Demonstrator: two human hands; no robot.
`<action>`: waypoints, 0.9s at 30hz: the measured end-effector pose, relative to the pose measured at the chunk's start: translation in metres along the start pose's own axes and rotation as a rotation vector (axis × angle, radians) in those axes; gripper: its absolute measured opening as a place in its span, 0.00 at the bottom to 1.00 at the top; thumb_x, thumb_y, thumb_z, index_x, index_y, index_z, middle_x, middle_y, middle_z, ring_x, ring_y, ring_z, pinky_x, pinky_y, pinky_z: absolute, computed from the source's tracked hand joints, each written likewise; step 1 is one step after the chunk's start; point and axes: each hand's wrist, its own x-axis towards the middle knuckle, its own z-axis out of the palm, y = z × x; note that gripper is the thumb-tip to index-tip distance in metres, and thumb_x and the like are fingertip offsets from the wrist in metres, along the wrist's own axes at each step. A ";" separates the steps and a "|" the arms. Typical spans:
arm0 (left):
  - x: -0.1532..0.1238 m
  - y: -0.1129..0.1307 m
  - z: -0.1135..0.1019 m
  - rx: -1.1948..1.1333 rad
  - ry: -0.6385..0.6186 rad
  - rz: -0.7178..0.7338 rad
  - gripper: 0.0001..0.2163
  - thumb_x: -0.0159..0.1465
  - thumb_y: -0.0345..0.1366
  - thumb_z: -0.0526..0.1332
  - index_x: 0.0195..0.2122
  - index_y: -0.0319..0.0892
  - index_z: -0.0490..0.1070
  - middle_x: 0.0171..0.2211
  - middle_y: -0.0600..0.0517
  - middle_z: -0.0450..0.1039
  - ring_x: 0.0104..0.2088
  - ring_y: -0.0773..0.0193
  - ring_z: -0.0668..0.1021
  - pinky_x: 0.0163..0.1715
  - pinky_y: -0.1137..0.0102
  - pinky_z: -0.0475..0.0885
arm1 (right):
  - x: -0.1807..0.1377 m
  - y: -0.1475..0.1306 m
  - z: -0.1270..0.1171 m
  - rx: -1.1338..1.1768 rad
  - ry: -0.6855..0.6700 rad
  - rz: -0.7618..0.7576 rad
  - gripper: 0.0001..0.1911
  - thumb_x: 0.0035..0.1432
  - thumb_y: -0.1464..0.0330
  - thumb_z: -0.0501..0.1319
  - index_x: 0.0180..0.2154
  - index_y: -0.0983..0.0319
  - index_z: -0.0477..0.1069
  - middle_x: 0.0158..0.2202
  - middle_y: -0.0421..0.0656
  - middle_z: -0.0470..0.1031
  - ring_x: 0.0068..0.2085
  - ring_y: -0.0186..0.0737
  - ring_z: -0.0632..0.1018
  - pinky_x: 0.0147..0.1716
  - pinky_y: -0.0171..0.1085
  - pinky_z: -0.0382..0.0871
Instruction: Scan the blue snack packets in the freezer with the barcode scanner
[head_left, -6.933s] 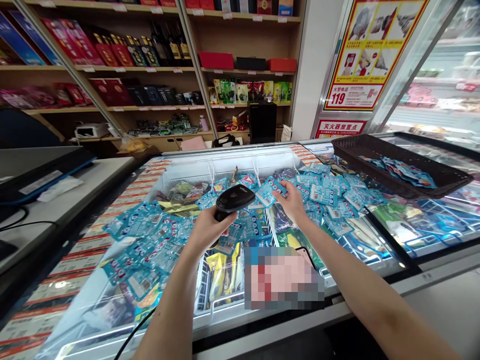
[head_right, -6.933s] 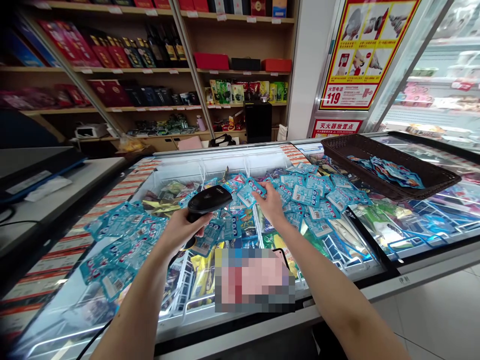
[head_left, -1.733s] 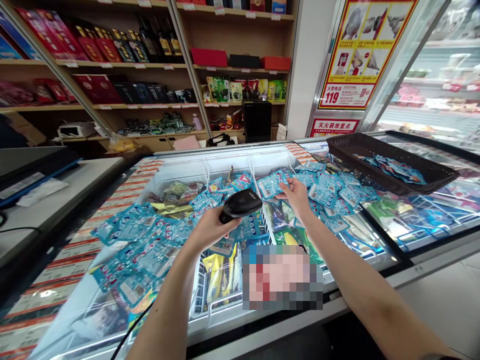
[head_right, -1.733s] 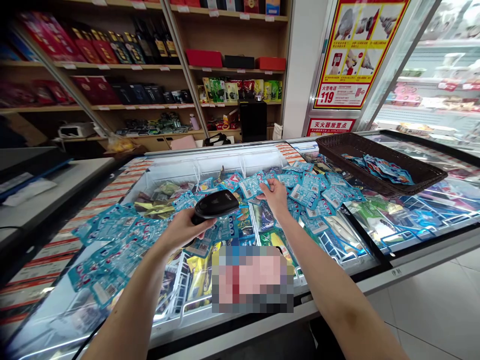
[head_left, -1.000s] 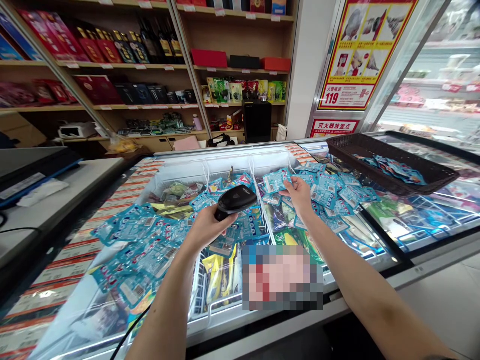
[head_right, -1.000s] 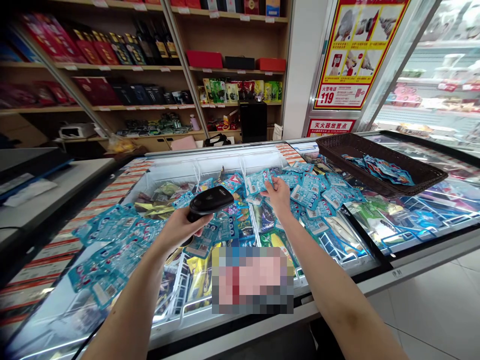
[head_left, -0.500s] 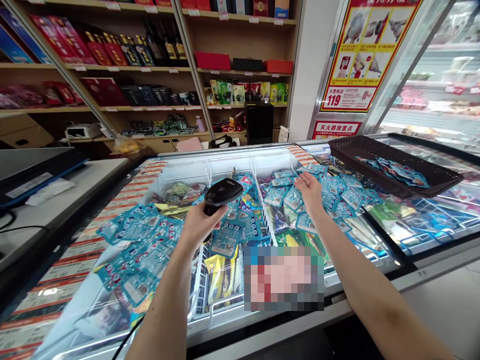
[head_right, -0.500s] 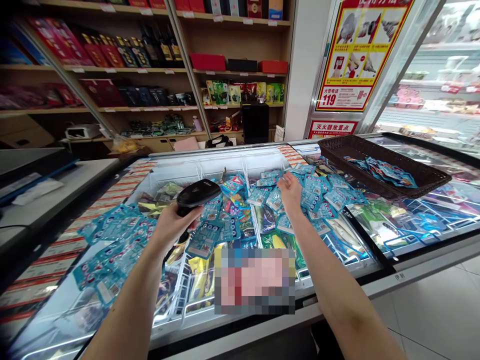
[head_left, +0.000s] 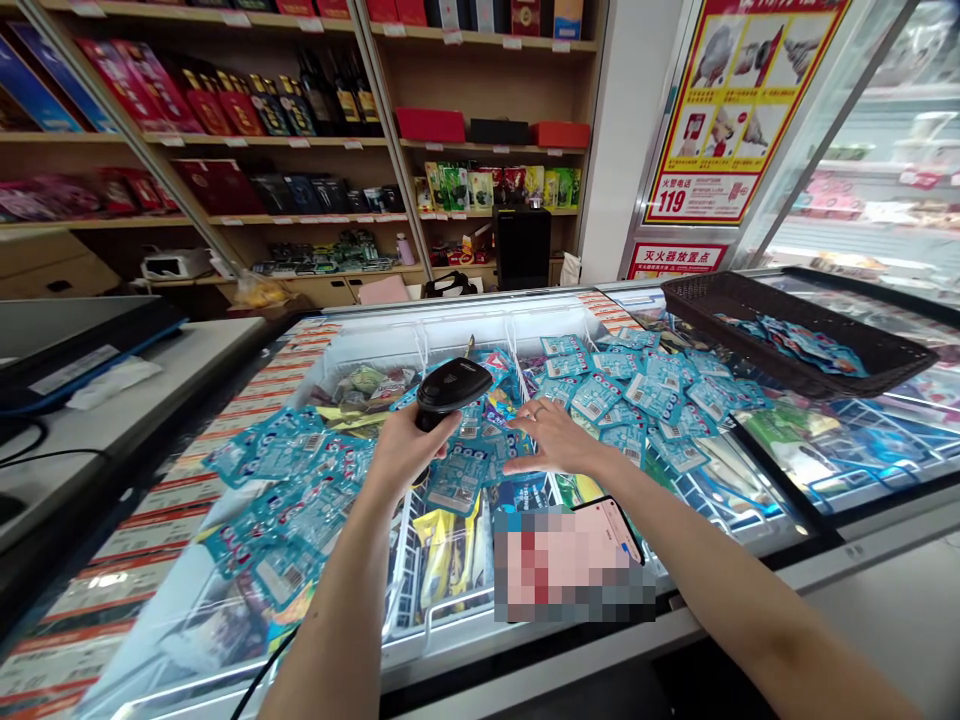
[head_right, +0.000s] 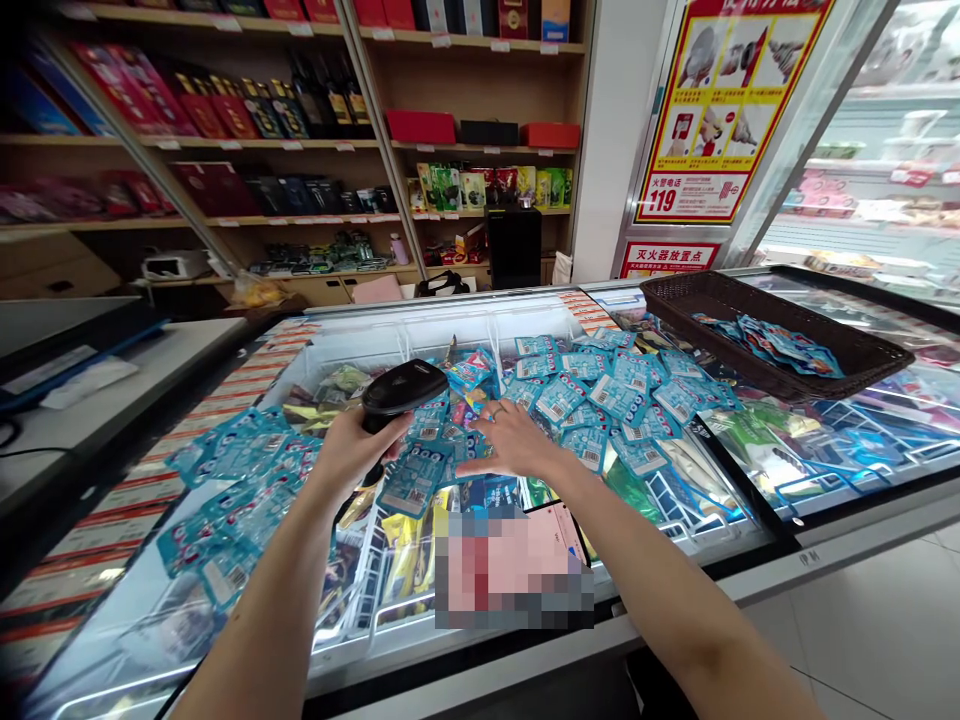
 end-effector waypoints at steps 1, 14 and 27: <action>0.000 0.001 0.000 0.004 0.008 -0.005 0.16 0.53 0.49 0.61 0.23 0.39 0.68 0.15 0.52 0.69 0.18 0.62 0.73 0.20 0.72 0.65 | 0.000 -0.001 0.003 -0.010 -0.007 0.004 0.36 0.43 0.43 0.61 0.49 0.59 0.69 0.49 0.50 0.67 0.51 0.53 0.65 0.50 0.52 0.58; 0.003 -0.008 -0.001 0.016 -0.048 0.006 0.17 0.53 0.50 0.60 0.28 0.38 0.70 0.17 0.51 0.71 0.19 0.62 0.74 0.21 0.71 0.65 | 0.007 0.031 0.004 0.494 0.393 0.441 0.23 0.47 0.59 0.63 0.44 0.60 0.63 0.31 0.40 0.69 0.29 0.39 0.72 0.31 0.40 0.68; -0.004 0.006 0.002 0.012 -0.205 0.013 0.17 0.55 0.49 0.60 0.29 0.38 0.69 0.16 0.54 0.69 0.18 0.65 0.72 0.19 0.73 0.62 | 0.007 0.060 -0.006 1.084 0.799 0.563 0.23 0.43 0.57 0.65 0.41 0.61 0.68 0.36 0.44 0.76 0.32 0.43 0.78 0.28 0.43 0.76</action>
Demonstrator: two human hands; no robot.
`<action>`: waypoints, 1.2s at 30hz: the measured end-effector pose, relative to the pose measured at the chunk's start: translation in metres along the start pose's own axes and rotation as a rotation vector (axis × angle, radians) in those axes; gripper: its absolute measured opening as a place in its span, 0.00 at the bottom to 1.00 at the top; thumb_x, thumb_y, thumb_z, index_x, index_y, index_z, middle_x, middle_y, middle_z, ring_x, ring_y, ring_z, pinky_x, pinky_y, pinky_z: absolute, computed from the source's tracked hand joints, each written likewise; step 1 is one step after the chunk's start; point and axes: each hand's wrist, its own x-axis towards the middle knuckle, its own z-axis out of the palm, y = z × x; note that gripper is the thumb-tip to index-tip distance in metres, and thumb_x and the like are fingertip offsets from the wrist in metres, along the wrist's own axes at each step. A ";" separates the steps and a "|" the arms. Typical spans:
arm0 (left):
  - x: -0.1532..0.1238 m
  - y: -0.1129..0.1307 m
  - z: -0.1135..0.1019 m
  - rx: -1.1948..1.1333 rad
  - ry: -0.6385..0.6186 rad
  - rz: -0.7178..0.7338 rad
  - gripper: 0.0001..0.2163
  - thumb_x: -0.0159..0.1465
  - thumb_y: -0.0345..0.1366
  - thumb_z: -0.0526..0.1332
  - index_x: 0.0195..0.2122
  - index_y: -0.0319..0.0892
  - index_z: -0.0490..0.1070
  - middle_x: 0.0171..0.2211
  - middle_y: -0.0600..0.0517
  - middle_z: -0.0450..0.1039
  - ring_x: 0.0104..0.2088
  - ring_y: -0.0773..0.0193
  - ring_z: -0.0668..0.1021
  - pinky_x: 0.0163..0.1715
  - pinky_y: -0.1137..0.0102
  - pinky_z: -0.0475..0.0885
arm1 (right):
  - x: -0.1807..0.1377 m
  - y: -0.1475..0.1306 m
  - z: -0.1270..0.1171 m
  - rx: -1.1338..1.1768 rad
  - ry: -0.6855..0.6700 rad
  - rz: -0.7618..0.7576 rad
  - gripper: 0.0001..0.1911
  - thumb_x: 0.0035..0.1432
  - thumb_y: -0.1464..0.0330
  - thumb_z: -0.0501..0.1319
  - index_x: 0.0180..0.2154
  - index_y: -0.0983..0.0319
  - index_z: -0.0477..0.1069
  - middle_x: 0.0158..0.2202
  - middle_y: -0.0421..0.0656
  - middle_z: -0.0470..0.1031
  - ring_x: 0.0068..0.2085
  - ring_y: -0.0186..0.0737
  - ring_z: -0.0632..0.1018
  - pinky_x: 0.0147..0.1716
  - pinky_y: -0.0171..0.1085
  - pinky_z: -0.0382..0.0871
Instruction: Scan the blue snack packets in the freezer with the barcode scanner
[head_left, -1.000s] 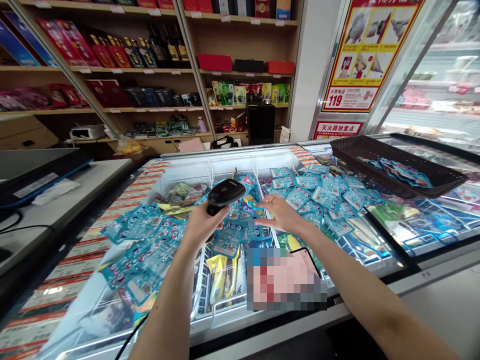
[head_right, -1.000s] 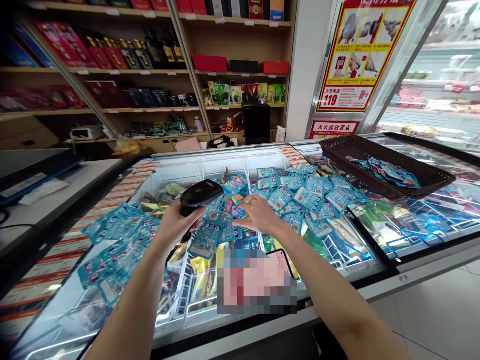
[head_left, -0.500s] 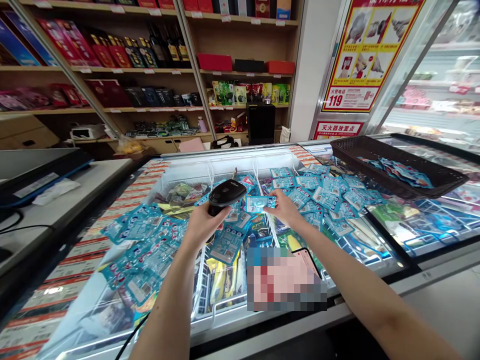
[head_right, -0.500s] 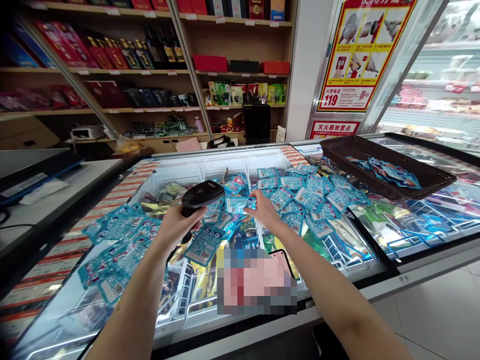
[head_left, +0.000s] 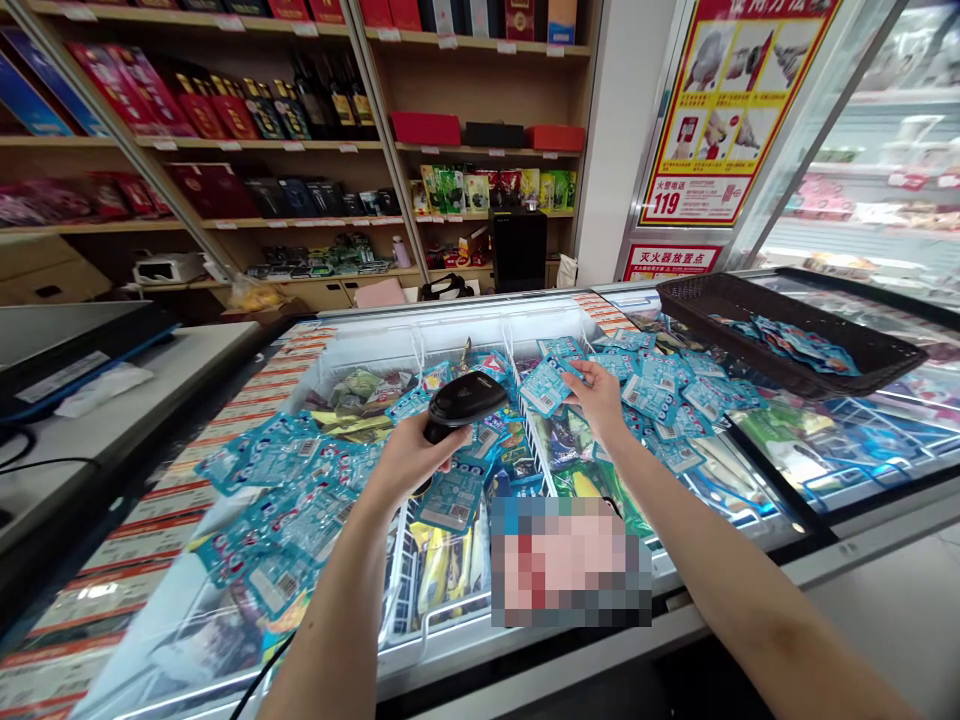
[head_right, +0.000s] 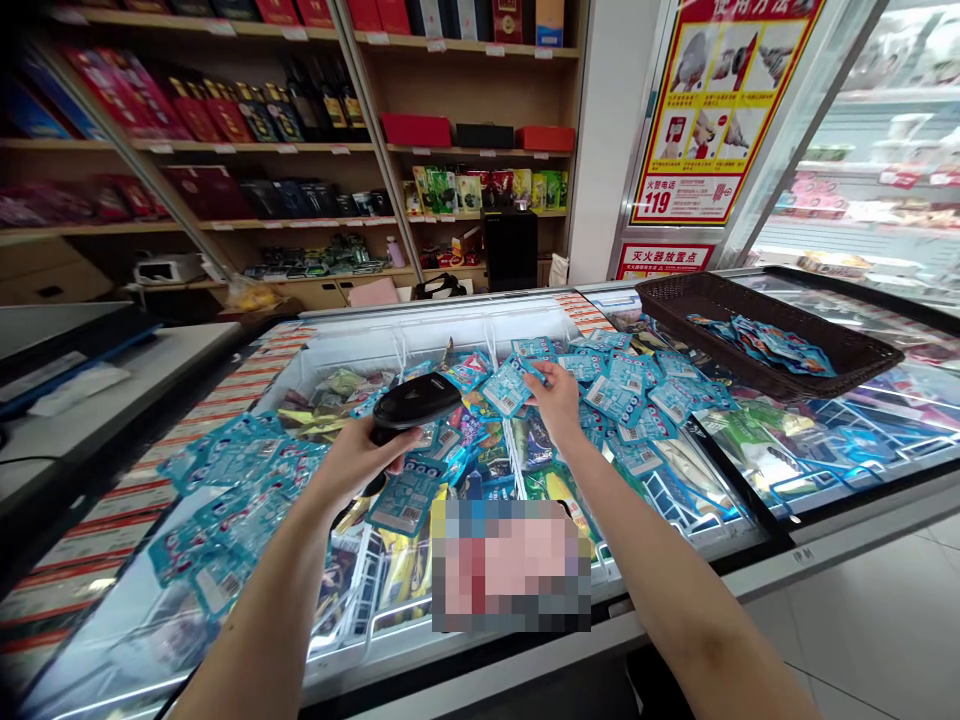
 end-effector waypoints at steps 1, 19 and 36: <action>0.000 0.001 0.001 0.007 -0.016 0.000 0.17 0.55 0.50 0.60 0.29 0.38 0.69 0.16 0.54 0.69 0.18 0.65 0.72 0.19 0.73 0.62 | 0.002 0.001 -0.001 0.023 0.000 0.009 0.24 0.42 0.58 0.65 0.41 0.62 0.68 0.36 0.44 0.76 0.33 0.44 0.78 0.29 0.43 0.76; -0.002 0.006 0.006 0.097 -0.135 0.064 0.17 0.56 0.51 0.59 0.30 0.39 0.68 0.16 0.54 0.69 0.18 0.64 0.73 0.19 0.73 0.63 | 0.005 0.007 0.000 0.044 -0.103 0.005 0.22 0.46 0.59 0.64 0.43 0.60 0.68 0.29 0.38 0.76 0.34 0.40 0.78 0.37 0.46 0.76; -0.004 0.011 0.008 0.076 -0.158 0.049 0.16 0.55 0.51 0.60 0.29 0.40 0.66 0.17 0.54 0.70 0.18 0.64 0.74 0.20 0.73 0.64 | 0.004 0.002 0.000 0.047 -0.103 -0.038 0.22 0.48 0.60 0.62 0.46 0.61 0.67 0.26 0.38 0.74 0.34 0.40 0.77 0.38 0.46 0.75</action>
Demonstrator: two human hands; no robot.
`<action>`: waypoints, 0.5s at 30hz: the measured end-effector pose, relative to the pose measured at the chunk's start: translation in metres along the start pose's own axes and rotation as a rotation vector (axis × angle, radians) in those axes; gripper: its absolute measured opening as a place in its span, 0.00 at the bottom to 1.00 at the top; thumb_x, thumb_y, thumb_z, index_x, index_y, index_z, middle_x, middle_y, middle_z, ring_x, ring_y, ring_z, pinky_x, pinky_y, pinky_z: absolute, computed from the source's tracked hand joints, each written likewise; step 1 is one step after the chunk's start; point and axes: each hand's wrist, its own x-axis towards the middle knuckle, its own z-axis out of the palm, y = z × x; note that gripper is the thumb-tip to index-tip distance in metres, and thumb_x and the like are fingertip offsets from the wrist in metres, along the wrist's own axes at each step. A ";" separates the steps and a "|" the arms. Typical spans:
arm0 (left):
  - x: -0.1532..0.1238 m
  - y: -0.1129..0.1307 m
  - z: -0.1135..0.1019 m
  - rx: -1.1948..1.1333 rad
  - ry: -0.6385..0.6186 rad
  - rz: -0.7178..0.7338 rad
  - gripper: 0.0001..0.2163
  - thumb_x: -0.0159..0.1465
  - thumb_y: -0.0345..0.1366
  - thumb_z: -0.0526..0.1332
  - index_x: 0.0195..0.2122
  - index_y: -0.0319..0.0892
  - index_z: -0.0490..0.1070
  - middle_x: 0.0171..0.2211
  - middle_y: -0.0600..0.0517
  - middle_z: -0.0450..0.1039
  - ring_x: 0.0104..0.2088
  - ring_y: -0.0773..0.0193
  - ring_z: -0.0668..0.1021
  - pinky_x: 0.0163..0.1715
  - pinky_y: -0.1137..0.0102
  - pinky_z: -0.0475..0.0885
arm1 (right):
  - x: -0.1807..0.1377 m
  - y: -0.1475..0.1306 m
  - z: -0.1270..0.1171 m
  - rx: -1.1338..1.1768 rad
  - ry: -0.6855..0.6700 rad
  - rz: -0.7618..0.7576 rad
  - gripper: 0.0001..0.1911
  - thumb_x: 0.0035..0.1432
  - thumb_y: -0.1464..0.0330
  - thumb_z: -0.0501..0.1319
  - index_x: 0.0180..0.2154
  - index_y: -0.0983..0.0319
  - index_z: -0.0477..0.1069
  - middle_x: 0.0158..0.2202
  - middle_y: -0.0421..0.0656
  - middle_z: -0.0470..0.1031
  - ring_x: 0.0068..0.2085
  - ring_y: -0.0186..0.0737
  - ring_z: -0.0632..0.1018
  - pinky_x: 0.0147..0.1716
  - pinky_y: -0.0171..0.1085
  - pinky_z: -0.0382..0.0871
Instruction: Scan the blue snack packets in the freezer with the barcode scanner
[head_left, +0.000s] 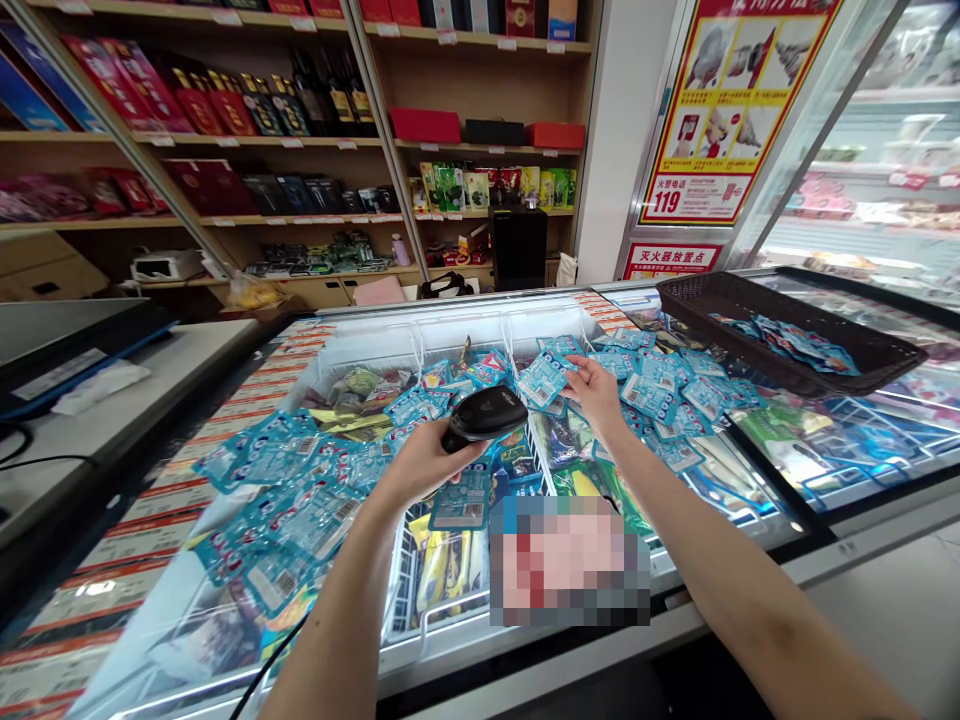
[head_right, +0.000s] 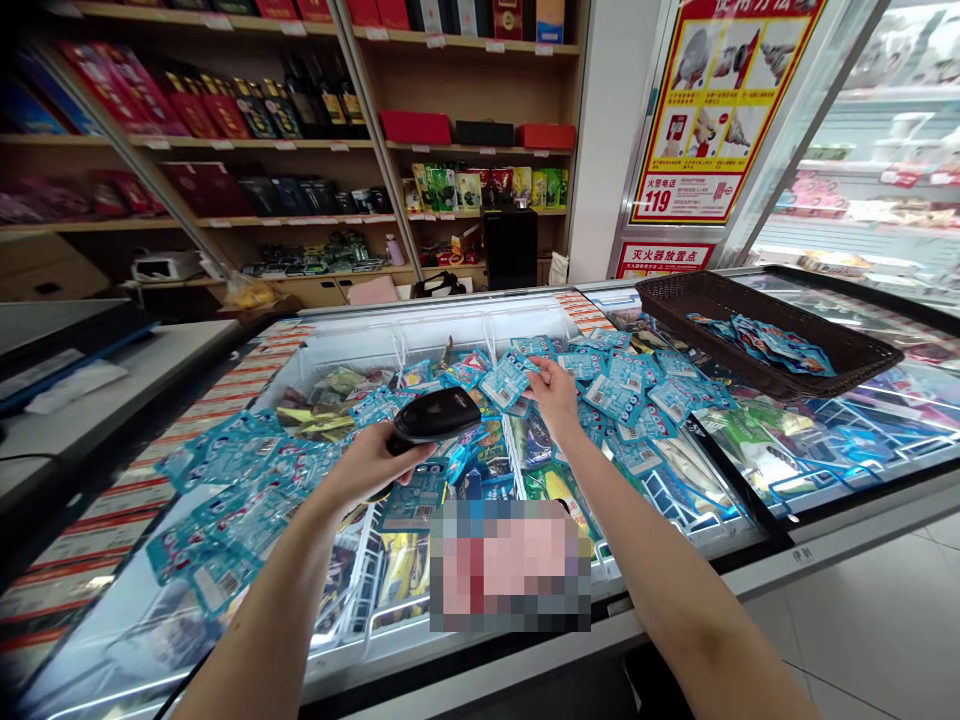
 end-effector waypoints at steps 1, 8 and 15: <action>0.000 -0.001 0.000 -0.001 -0.004 0.000 0.16 0.55 0.51 0.60 0.29 0.40 0.66 0.17 0.54 0.70 0.18 0.64 0.74 0.19 0.73 0.64 | 0.000 0.000 0.000 0.005 0.002 0.000 0.22 0.48 0.60 0.63 0.45 0.61 0.67 0.25 0.38 0.73 0.33 0.40 0.77 0.37 0.46 0.75; 0.000 -0.001 0.002 -0.002 0.015 -0.010 0.16 0.54 0.51 0.60 0.29 0.41 0.66 0.17 0.54 0.70 0.18 0.63 0.74 0.19 0.72 0.64 | -0.002 -0.004 0.001 -0.004 0.008 0.000 0.22 0.48 0.59 0.63 0.45 0.61 0.68 0.23 0.36 0.70 0.31 0.37 0.75 0.38 0.45 0.75; -0.001 0.003 0.002 -0.010 0.036 -0.021 0.16 0.53 0.51 0.61 0.27 0.41 0.67 0.15 0.54 0.70 0.17 0.62 0.73 0.18 0.72 0.63 | -0.001 -0.001 0.001 -0.026 0.007 -0.003 0.23 0.48 0.59 0.63 0.45 0.60 0.69 0.20 0.33 0.64 0.28 0.34 0.73 0.39 0.45 0.75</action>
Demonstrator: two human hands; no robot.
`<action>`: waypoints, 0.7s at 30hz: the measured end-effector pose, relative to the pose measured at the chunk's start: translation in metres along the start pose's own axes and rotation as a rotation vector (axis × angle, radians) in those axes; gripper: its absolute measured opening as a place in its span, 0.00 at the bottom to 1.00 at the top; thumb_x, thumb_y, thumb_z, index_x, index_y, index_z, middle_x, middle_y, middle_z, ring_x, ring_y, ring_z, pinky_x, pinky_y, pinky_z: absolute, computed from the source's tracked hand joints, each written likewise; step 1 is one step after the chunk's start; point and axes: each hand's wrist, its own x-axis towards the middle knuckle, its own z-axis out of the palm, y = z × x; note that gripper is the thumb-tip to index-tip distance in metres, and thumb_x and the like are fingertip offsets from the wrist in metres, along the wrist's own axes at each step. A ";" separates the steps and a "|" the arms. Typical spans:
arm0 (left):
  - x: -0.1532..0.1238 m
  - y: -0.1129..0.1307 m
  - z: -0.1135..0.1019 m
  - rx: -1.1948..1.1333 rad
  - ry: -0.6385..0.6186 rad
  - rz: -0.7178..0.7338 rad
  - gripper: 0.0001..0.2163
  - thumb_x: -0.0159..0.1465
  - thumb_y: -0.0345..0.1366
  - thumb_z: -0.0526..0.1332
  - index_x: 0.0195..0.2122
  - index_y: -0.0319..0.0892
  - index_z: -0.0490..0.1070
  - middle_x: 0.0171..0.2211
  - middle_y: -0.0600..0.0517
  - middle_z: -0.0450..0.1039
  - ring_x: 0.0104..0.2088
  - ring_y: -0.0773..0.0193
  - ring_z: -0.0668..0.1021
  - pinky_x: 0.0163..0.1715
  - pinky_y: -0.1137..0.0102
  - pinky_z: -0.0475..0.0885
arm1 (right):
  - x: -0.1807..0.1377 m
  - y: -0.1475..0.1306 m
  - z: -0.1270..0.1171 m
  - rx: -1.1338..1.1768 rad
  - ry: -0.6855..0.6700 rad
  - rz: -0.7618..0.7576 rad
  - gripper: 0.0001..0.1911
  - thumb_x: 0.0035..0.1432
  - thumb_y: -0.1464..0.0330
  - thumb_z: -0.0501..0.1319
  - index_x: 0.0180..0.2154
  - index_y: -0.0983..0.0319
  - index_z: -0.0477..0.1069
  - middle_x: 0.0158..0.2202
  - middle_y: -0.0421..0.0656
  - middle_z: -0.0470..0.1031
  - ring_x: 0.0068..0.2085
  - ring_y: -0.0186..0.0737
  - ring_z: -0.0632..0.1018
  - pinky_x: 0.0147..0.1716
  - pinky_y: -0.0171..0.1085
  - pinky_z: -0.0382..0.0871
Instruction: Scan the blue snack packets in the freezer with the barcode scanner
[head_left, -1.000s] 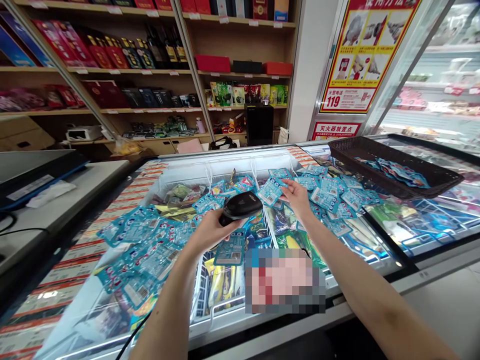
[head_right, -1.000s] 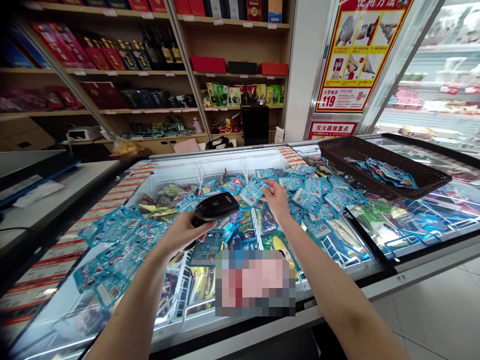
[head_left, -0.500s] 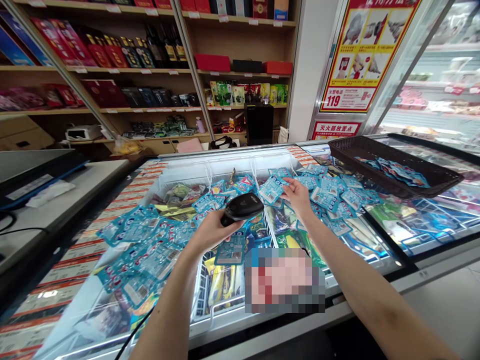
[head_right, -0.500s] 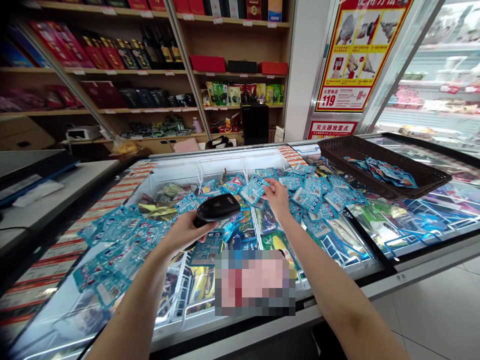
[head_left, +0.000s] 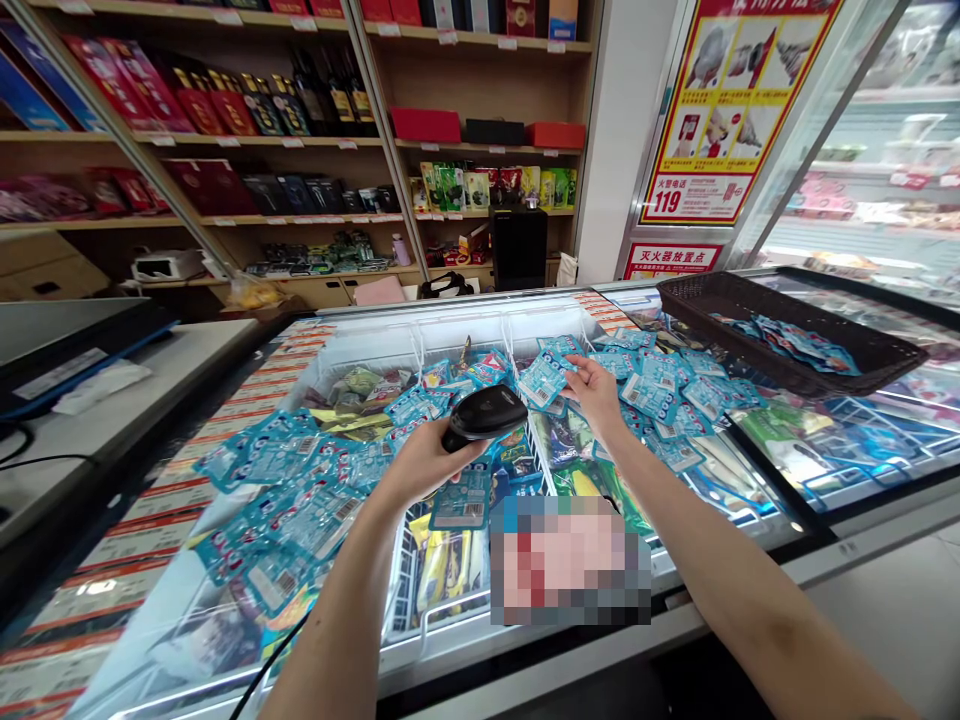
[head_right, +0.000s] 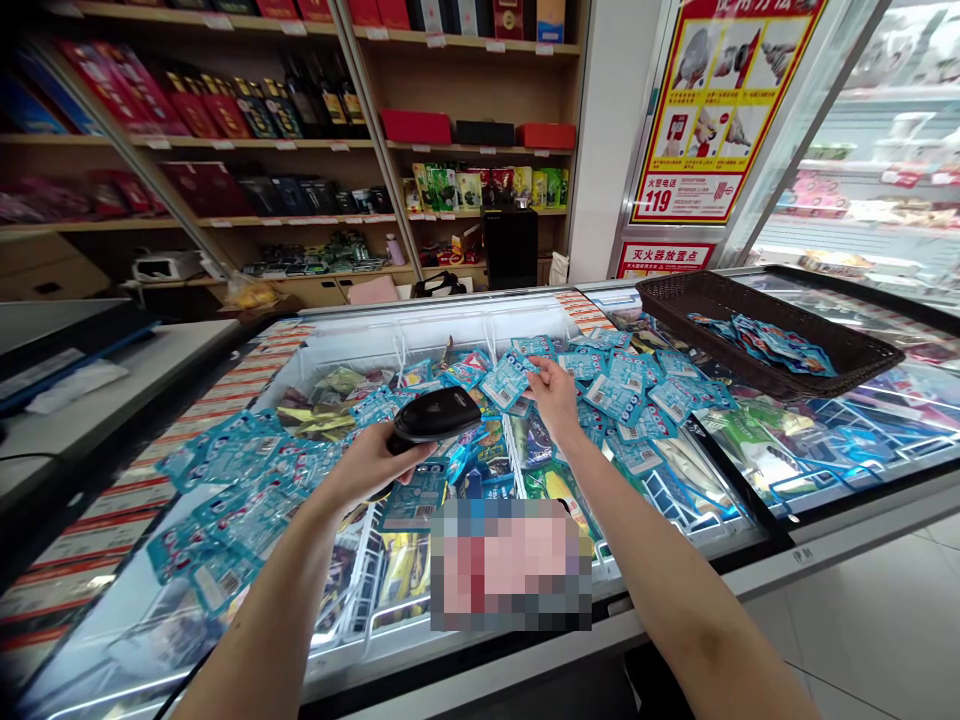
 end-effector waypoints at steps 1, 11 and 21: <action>0.000 0.000 0.000 -0.003 0.002 -0.002 0.16 0.53 0.51 0.61 0.27 0.41 0.67 0.15 0.54 0.70 0.17 0.62 0.74 0.18 0.72 0.63 | 0.000 0.000 0.000 -0.007 0.004 0.000 0.22 0.48 0.59 0.63 0.45 0.60 0.69 0.20 0.33 0.63 0.28 0.34 0.72 0.38 0.45 0.75; 0.000 0.000 -0.001 -0.010 0.003 -0.010 0.16 0.53 0.50 0.61 0.28 0.40 0.68 0.16 0.53 0.70 0.17 0.62 0.73 0.18 0.72 0.63 | -0.001 0.000 0.000 -0.006 0.002 -0.022 0.22 0.49 0.60 0.61 0.46 0.59 0.67 0.23 0.36 0.69 0.30 0.38 0.75 0.37 0.45 0.75; 0.009 -0.023 -0.009 -0.060 0.238 -0.037 0.16 0.54 0.49 0.60 0.28 0.39 0.69 0.15 0.53 0.70 0.17 0.64 0.72 0.19 0.72 0.63 | 0.022 0.009 -0.029 -0.106 0.202 -0.114 0.22 0.51 0.60 0.58 0.48 0.61 0.66 0.35 0.42 0.73 0.37 0.40 0.75 0.42 0.48 0.73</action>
